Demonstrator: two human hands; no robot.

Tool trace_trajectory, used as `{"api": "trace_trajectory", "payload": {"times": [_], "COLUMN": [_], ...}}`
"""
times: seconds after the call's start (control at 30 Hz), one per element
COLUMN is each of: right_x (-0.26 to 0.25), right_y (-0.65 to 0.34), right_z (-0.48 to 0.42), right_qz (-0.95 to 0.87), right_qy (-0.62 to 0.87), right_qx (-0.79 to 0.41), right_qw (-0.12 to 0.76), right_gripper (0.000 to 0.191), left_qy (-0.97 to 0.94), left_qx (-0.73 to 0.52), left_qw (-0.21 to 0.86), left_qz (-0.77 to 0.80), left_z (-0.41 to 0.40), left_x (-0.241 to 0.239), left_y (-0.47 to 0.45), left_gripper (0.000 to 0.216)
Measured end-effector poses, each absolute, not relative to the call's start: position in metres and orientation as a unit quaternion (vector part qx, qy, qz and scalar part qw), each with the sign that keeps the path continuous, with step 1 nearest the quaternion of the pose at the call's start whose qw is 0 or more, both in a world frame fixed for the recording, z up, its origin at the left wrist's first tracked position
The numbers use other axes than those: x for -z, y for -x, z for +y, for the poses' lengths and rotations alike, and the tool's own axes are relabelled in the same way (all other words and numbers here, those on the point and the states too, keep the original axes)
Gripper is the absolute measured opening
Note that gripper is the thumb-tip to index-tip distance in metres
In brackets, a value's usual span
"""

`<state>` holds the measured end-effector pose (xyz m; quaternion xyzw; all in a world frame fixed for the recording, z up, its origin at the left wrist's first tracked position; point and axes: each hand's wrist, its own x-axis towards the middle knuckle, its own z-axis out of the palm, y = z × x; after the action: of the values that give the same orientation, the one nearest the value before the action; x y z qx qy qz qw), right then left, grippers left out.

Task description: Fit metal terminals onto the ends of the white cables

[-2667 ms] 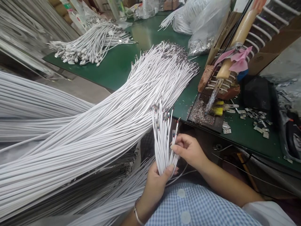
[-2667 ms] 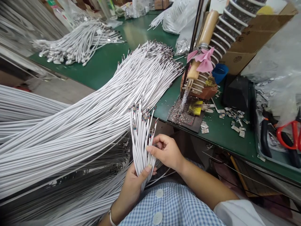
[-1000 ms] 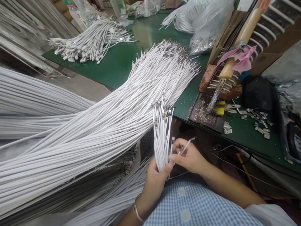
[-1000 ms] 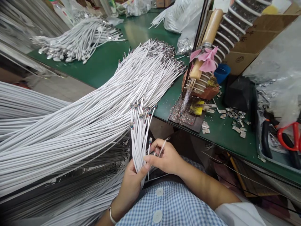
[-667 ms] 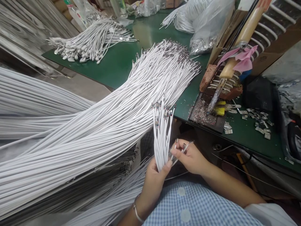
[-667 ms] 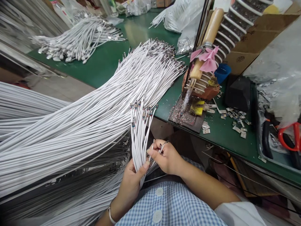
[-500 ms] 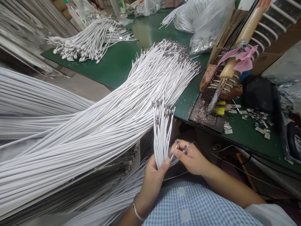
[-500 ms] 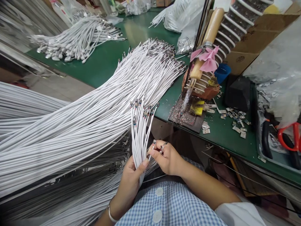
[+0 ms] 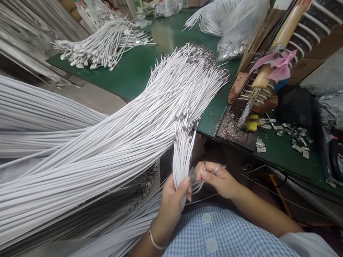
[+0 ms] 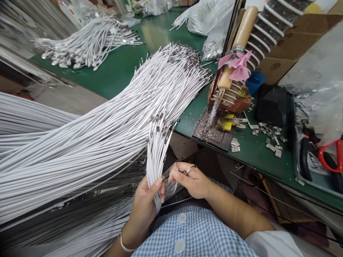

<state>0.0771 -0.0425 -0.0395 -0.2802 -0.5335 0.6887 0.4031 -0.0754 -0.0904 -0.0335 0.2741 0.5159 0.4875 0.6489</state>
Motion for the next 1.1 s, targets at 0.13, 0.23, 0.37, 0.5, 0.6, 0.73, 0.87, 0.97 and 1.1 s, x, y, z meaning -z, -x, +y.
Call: {"api": "trace_trajectory", "payload": {"times": [0.13, 0.23, 0.37, 0.5, 0.6, 0.73, 0.87, 0.97, 1.1], "right_x": [0.043, 0.043, 0.038, 0.037, 0.040, 0.044, 0.041, 0.037, 0.035], "right_y": [-0.080, -0.081, -0.080, -0.079, -0.080, -0.077, -0.066, -0.060, -0.060], "right_z": [-0.043, -0.044, -0.045, -0.045, -0.045, -0.045, -0.045, -0.045, -0.047], "right_qz": [-0.475, -0.422, -0.388, -0.386, -0.385, -0.445, -0.446, -0.430, -0.420], "right_qy": [0.258, 0.247, 0.243, 0.244, 0.247, 0.290, 0.344, 0.380, 0.383], "right_qx": [-0.744, -0.784, -0.803, -0.804, -0.807, -0.754, -0.715, -0.700, -0.707], "right_qw": [0.393, 0.382, 0.381, 0.382, 0.373, 0.387, 0.414, 0.426, 0.421], "right_gripper": [0.036, 0.035, 0.034, 0.034, 0.034, 0.027, 0.026, 0.027, 0.030], "left_qy": [-0.278, -0.285, -0.284, -0.280, -0.279, -0.278, -0.262, -0.252, -0.231], "left_qx": [-0.506, -0.509, -0.513, -0.517, -0.512, -0.504, -0.485, -0.481, -0.502], "left_qw": [0.645, 0.649, 0.647, 0.646, 0.651, 0.654, 0.670, 0.669, 0.651], "left_qz": [0.501, 0.488, 0.486, 0.487, 0.487, 0.491, 0.497, 0.509, 0.520], "left_z": [-0.092, -0.093, -0.093, -0.093, -0.094, -0.094, -0.094, -0.093, -0.091], "left_x": [0.033, 0.033, 0.032, 0.030, 0.030, 0.029, 0.029, 0.029, 0.030], "left_y": [0.077, 0.076, 0.076, 0.075, 0.076, 0.075, 0.073, 0.071, 0.072], "left_gripper": [0.022, 0.024, 0.024, 0.023, 0.021, 0.019, 0.021, 0.021, 0.021]}}
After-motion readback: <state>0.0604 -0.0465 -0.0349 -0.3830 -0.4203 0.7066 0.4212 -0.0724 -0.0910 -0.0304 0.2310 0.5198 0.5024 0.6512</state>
